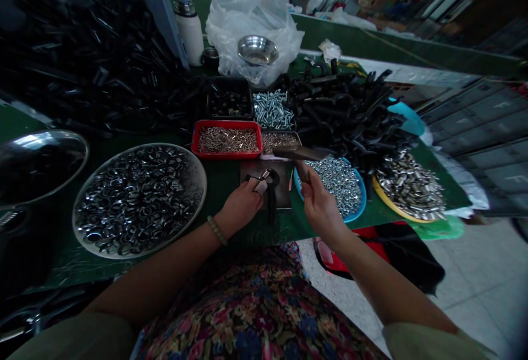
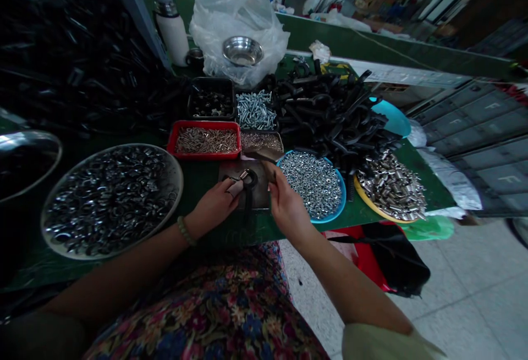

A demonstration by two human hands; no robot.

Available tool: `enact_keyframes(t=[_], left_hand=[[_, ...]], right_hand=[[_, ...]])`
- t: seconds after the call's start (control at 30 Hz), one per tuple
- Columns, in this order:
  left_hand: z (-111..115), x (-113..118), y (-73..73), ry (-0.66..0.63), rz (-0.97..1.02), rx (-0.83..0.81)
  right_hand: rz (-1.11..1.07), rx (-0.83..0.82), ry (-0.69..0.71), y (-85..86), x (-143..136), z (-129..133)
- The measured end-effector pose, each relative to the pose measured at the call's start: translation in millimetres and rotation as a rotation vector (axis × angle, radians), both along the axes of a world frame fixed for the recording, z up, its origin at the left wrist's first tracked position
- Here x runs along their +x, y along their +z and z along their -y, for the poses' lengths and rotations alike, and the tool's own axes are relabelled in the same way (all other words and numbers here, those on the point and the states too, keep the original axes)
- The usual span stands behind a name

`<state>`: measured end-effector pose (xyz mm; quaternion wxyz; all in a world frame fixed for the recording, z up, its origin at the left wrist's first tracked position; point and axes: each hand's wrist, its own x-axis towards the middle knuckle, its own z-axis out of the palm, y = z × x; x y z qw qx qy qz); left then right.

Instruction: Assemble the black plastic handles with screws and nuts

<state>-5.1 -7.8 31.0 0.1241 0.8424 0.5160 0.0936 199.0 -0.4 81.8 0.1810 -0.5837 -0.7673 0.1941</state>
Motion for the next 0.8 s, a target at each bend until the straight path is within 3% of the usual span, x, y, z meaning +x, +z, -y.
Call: enact_keyframes(t=[0.13, 0.27, 0.33, 0.4, 0.47, 0.53, 0.6, 0.7, 0.8], left_hand=[[-2.0, -0.7, 0.1, 0.005, -0.001, 0.001], [-1.3, 3.1, -2.9, 0.009, 0.003, 0.01], [1.2, 3.3, -3.0, 0.016, 0.008, 0.001], [1.5, -1.4, 0.7, 0.046, 0.043, -0.014], [-6.6, -10.7, 9.6, 0.132, 0.127, 0.018], [-28.4, -19.1, 22.6, 0.253, 0.219, 0.119], [-63.3, -18.8, 35.0, 0.302, 0.246, 0.223], [-122.2, 3.8, 43.6, 0.136, 0.094, 0.22], [-162.2, 33.7, 39.4, 0.055, -0.089, 0.144]], right_hand=[[0.063, -0.14, 0.064, 2.5, -1.7, -0.3], [0.0, -0.027, 0.006, 4.1, -1.1, -2.1], [0.042, -0.098, 0.04, 5.5, -0.6, -1.5], [0.051, -0.145, 0.097, 7.3, 0.4, 2.5], [-0.035, -0.061, 0.086, 7.8, 1.7, 10.1], [-0.078, 0.001, 0.057, 5.6, 2.5, 18.2], [-0.024, -0.062, 0.068, 1.4, 2.6, 23.1], [0.026, -0.145, 0.093, -1.9, 3.5, 24.3], [-0.113, 0.0, -0.021, 1.4, 10.3, 24.8]])
